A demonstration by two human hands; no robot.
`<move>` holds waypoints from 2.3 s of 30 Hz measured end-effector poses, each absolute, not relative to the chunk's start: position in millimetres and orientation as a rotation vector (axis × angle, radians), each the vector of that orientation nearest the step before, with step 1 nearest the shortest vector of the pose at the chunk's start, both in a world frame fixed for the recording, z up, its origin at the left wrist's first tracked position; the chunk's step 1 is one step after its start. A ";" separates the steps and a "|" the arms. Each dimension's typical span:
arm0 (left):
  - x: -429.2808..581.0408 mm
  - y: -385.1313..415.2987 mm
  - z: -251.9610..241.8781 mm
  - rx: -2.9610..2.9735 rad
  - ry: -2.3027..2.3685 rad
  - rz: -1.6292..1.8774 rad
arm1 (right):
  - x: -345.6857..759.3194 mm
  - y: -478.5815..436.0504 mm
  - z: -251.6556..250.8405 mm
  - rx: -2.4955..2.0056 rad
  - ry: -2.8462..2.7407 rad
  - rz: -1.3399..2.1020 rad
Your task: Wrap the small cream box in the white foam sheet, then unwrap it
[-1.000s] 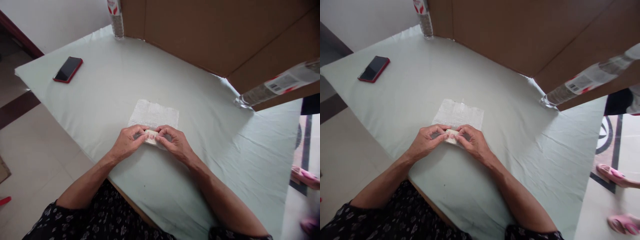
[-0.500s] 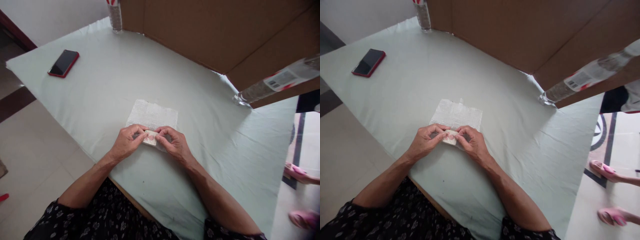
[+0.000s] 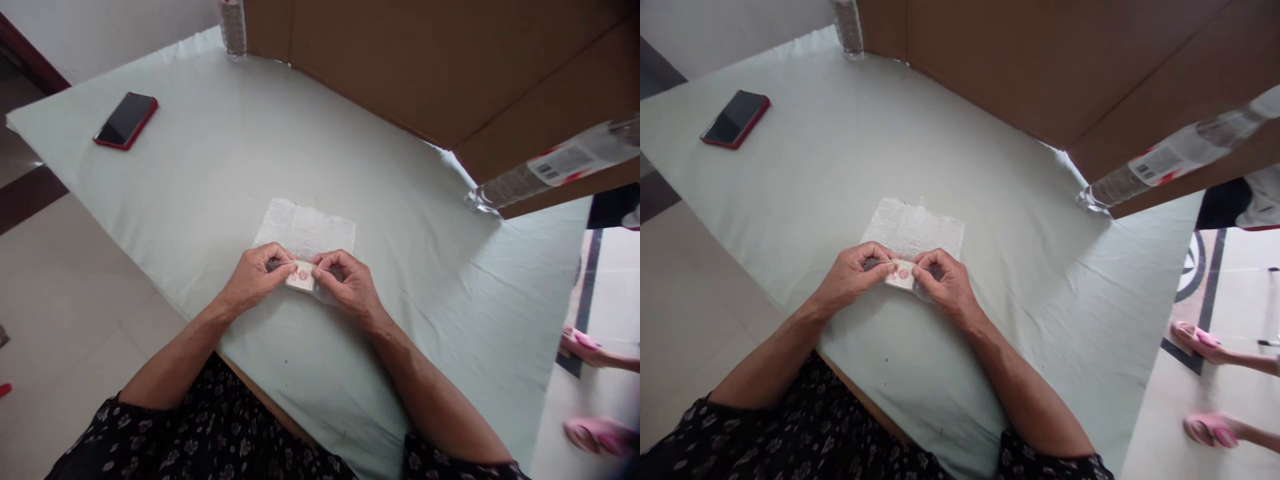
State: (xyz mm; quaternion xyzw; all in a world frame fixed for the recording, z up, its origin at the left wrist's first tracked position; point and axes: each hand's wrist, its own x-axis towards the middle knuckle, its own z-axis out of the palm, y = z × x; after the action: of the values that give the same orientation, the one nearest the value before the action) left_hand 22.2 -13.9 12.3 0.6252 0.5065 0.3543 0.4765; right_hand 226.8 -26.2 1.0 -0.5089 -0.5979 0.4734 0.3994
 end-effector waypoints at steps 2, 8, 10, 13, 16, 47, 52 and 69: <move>22.0 -12.7 12.7 1.509 1.238 0.849 | 226.9 -25.8 -0.2 -1.280 -1.470 1.230; 20.4 -9.6 11.6 1.509 1.230 0.834 | 230.7 -24.5 -2.6 -1.317 -1.476 1.176; 20.0 -9.4 11.6 1.516 1.224 0.828 | 232.9 -23.5 -1.8 -1.324 -1.489 1.169; 19.9 -9.3 13.7 1.528 1.228 0.807 | 237.0 -21.6 0.6 -1.320 -1.534 1.218; 20.2 -7.8 17.9 1.546 1.233 0.763 | 242.1 -19.3 3.3 -1.330 -1.602 1.267; -19.9 2.4 22.6 1.759 1.427 0.536 | 203.8 -47.9 18.8 -1.185 -2.551 -0.086; -13.3 3.0 25.9 1.879 1.549 0.331 | 195.1 -44.2 21.5 -1.195 -2.620 -0.249; -17.4 -15.3 31.1 1.024 1.553 0.562 | 194.7 -39.2 15.3 -1.140 -2.619 -0.340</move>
State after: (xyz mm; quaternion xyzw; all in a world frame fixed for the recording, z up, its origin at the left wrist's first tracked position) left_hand -17.4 -15.3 31.1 0.4350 0.6599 0.2390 0.5640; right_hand 194.7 -39.2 15.3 -0.3930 -0.9024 -0.1171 0.1323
